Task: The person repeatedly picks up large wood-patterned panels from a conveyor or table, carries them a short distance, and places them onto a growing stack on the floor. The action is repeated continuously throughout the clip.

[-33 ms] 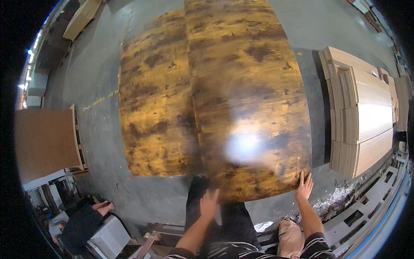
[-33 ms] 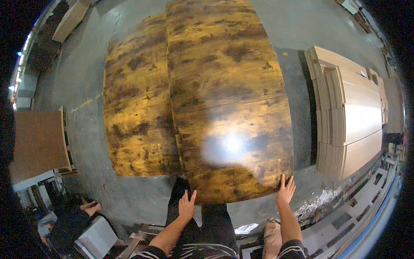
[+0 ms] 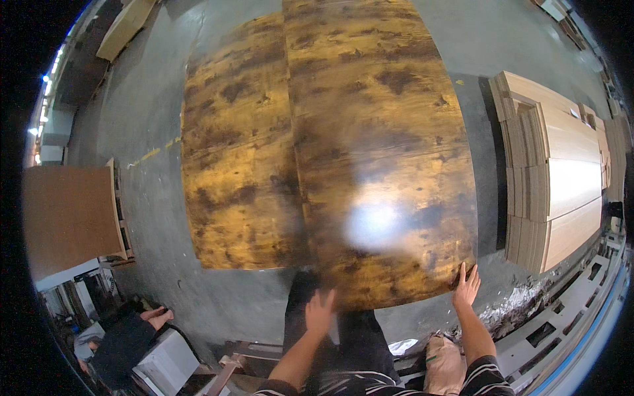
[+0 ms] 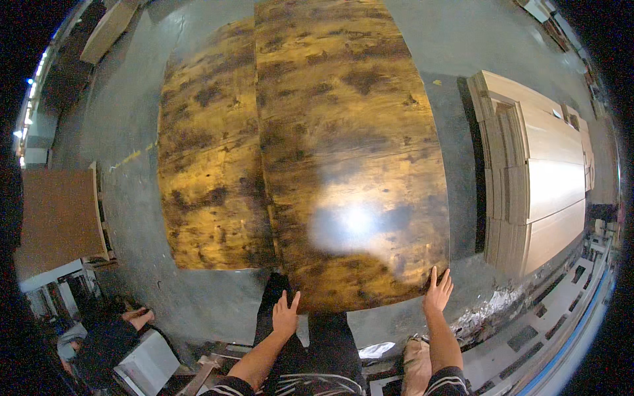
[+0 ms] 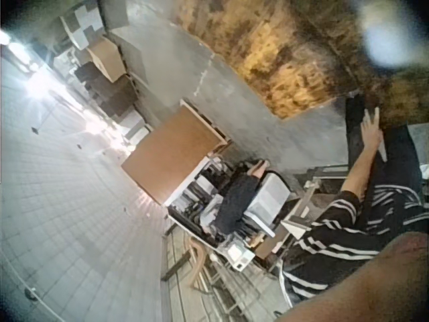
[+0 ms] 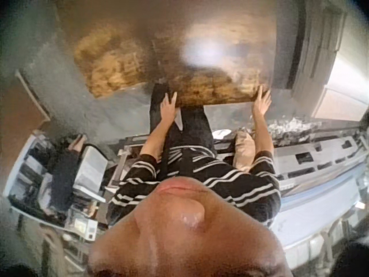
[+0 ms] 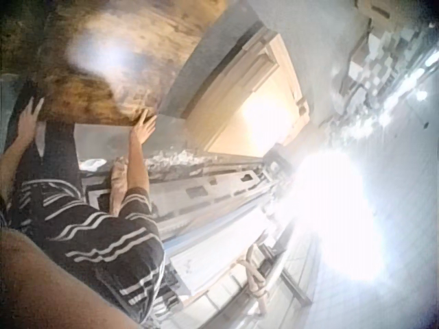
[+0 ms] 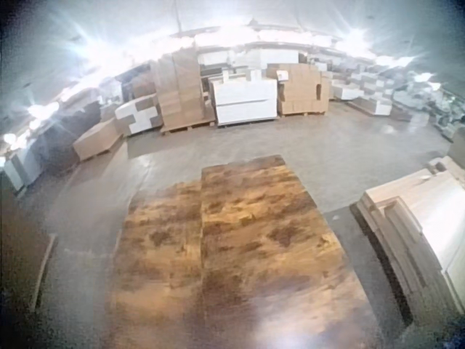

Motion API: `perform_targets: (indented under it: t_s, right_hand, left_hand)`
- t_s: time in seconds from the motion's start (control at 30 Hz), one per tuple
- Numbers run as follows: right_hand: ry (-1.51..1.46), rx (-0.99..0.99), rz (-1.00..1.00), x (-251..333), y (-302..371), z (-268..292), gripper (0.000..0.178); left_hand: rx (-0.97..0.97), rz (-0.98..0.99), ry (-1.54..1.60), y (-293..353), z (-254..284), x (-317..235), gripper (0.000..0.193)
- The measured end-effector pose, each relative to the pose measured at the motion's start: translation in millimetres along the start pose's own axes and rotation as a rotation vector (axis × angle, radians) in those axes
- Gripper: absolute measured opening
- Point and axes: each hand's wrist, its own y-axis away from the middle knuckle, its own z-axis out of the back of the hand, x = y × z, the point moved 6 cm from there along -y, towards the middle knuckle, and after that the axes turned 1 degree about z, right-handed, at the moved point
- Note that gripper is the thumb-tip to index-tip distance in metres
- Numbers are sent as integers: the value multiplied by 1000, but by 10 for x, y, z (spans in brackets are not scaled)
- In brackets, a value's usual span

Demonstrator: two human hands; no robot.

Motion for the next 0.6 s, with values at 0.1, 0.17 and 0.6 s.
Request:
perform_targets:
  t_s: [0.1, 0.17, 0.6]
  right_hand:
    - [60, -94, 31, -39, -103, -62, 94]
    - [87, -93, 36, -80, -141, -80, 93]
    - [-12, -149, 188, 16, -296, 262, 102]
  left_hand:
    - [-21, -8, 15, -44, -64, 14, 91]
    - [-21, 5, 52, -79, -103, 17, 94]
    - [-315, -14, -52, -173, -13, 179, 73]
